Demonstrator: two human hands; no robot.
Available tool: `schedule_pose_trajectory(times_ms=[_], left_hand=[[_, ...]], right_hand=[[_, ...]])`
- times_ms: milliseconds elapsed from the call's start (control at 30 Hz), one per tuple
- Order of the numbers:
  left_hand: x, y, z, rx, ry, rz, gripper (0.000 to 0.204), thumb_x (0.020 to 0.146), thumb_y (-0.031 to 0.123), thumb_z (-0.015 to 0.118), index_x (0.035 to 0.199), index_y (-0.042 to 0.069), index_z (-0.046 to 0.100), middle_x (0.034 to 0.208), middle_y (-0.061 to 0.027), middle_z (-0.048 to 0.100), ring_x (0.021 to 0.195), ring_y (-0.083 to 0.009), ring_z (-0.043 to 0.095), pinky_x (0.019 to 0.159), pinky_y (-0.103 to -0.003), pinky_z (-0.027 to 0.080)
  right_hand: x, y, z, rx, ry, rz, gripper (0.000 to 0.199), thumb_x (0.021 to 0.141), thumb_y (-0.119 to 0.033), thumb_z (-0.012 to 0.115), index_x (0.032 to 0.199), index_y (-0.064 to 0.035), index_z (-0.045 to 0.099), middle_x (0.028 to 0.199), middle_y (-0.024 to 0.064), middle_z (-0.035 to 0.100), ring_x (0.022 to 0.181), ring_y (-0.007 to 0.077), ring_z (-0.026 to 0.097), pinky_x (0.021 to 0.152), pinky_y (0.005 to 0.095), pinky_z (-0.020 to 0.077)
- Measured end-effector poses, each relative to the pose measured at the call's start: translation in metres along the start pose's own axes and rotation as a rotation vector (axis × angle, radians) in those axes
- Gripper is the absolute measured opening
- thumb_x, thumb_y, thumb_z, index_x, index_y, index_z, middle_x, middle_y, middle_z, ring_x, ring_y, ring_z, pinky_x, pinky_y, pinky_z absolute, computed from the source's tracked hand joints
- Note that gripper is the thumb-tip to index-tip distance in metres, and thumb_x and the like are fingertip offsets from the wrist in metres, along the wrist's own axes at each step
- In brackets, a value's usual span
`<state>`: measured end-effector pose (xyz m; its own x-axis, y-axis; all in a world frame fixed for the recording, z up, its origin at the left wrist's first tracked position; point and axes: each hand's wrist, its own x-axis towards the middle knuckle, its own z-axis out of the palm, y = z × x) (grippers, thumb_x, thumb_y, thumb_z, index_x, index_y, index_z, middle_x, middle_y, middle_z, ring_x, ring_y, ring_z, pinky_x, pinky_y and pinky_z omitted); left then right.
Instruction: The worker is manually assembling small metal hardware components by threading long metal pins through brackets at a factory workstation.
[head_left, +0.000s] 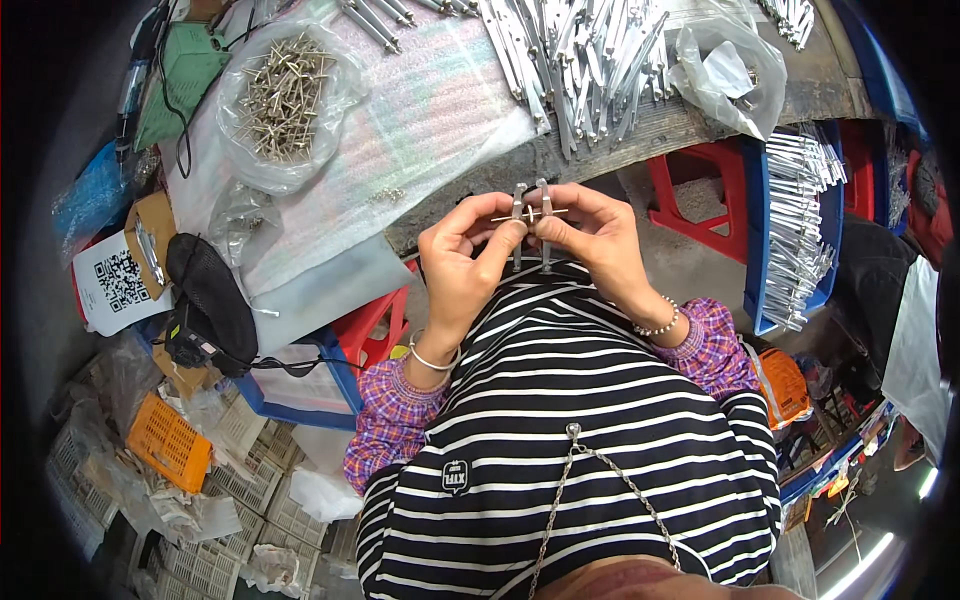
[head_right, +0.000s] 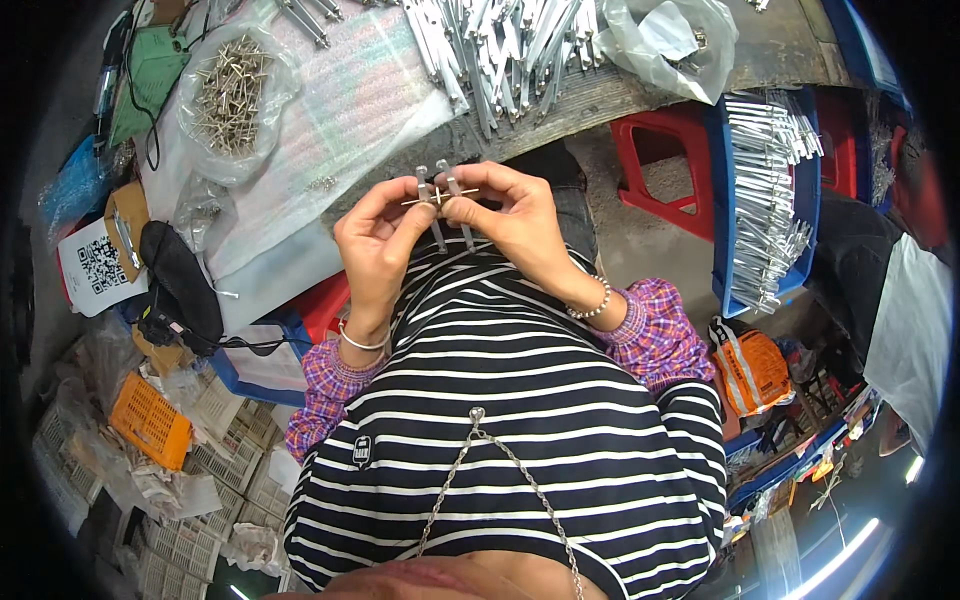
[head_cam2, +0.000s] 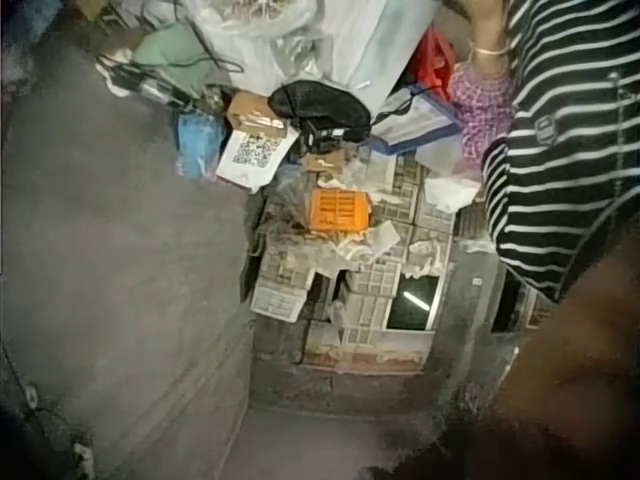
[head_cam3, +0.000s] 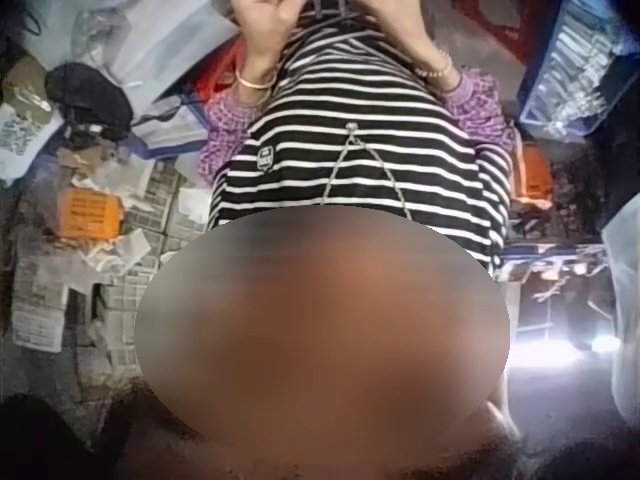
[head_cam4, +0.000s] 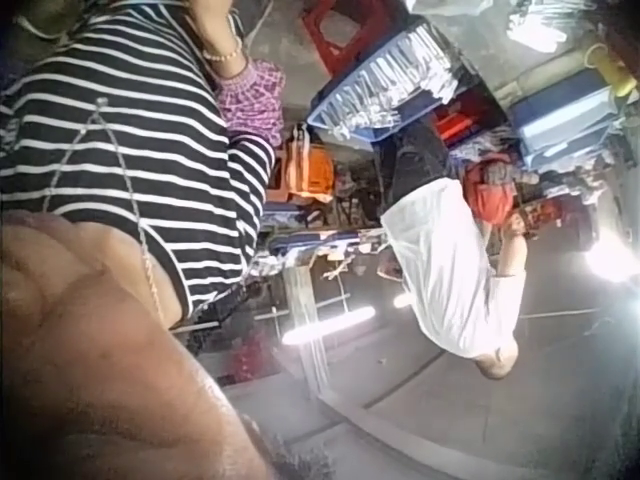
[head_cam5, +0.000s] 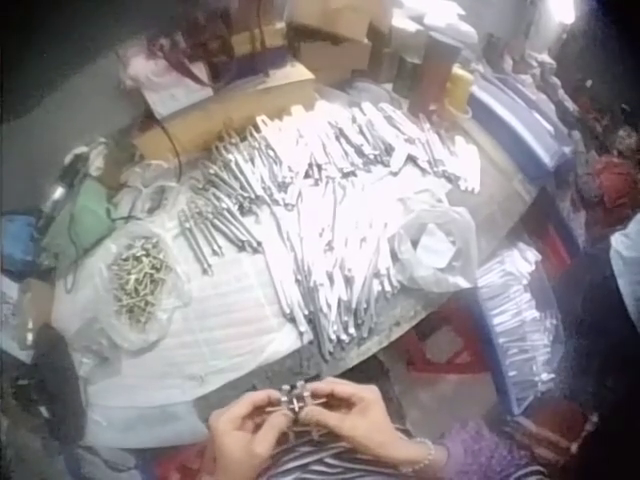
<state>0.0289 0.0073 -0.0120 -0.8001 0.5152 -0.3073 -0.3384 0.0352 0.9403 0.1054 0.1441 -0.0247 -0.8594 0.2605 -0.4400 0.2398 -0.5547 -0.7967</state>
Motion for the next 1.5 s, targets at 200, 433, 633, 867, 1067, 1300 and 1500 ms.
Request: schedule_pose_trajectory(times_ms=[200,433,633,867,1067,1300,1500], left_hand=[[0.0007,-0.0006,-0.0007,-0.040,-0.014,-0.012,0.020,0.078,-0.006,0.063,0.098,-0.006,0.060,0.089,-0.0064,0.063,0.079,-0.0100,0.060,0.072,-0.021,0.049],[0.0011,-0.0029,-0.0001,-0.041,0.003,0.005,0.018,0.079,-0.004,0.064,0.097,-0.006,0.061,0.087,-0.0061,0.063,0.077,-0.0089,0.060,0.070,-0.020,0.049],[-0.0004,-0.0015,0.0016,0.023,0.011,0.026,0.019,0.079,-0.004,0.065,0.097,-0.006,0.062,0.086,-0.0049,0.064,0.076,-0.0084,0.058,0.069,-0.020,0.047],[-0.0004,-0.0037,0.0045,0.043,0.022,0.082,0.016,0.079,-0.003,0.065,0.095,-0.005,0.062,0.083,-0.0039,0.063,0.073,-0.0061,0.058,0.064,-0.017,0.047],[-0.0009,-0.0002,0.0059,0.091,0.038,0.068,0.018,0.078,-0.004,0.065,0.096,-0.005,0.064,0.085,-0.0049,0.064,0.075,-0.0079,0.058,0.067,-0.019,0.047],[0.0001,-0.0007,0.0049,0.209,0.040,0.091,0.018,0.077,-0.004,0.066,0.095,-0.006,0.064,0.082,-0.0041,0.063,0.071,-0.0071,0.057,0.064,-0.018,0.045],[0.0015,-0.0026,0.0084,0.213,0.067,0.131,0.015,0.076,-0.004,0.065,0.090,-0.004,0.065,0.077,-0.0044,0.063,0.065,-0.0052,0.055,0.055,-0.017,0.042]], right_hand=[[-0.0001,-0.0008,-0.0058,-0.084,0.005,-0.054,0.020,0.080,0.002,0.063,0.100,0.0035,0.063,0.092,0.0078,0.063,0.083,0.0133,0.061,0.073,0.0245,0.0510],[0.0004,0.0009,-0.0053,-0.114,0.006,-0.114,0.020,0.079,0.003,0.064,0.099,0.0032,0.063,0.092,0.0079,0.063,0.080,0.0133,0.062,0.072,0.0239,0.0506],[-0.0023,0.0007,-0.0052,-0.052,0.024,-0.051,0.018,0.078,0.004,0.064,0.096,0.0037,0.064,0.091,0.0085,0.065,0.082,0.0133,0.062,0.073,0.0237,0.0515],[-0.0030,0.0029,-0.0047,-0.083,0.042,-0.047,0.018,0.077,0.005,0.065,0.095,0.0047,0.063,0.090,0.0093,0.065,0.082,0.0133,0.062,0.074,0.0240,0.0516],[-0.0018,0.0038,-0.0066,-0.104,0.039,-0.095,0.017,0.076,0.005,0.065,0.093,0.0044,0.064,0.088,0.0087,0.064,0.081,0.0137,0.062,0.075,0.0245,0.0508],[-0.0007,0.0031,-0.0066,-0.129,0.058,-0.100,0.017,0.075,0.004,0.066,0.092,0.0032,0.066,0.086,0.0082,0.064,0.079,0.0129,0.061,0.072,0.0232,0.0499],[-0.0011,0.0036,-0.0055,-0.153,0.057,-0.119,0.015,0.076,0.003,0.067,0.091,0.0034,0.065,0.087,0.0083,0.065,0.078,0.0123,0.062,0.070,0.0227,0.0506]])
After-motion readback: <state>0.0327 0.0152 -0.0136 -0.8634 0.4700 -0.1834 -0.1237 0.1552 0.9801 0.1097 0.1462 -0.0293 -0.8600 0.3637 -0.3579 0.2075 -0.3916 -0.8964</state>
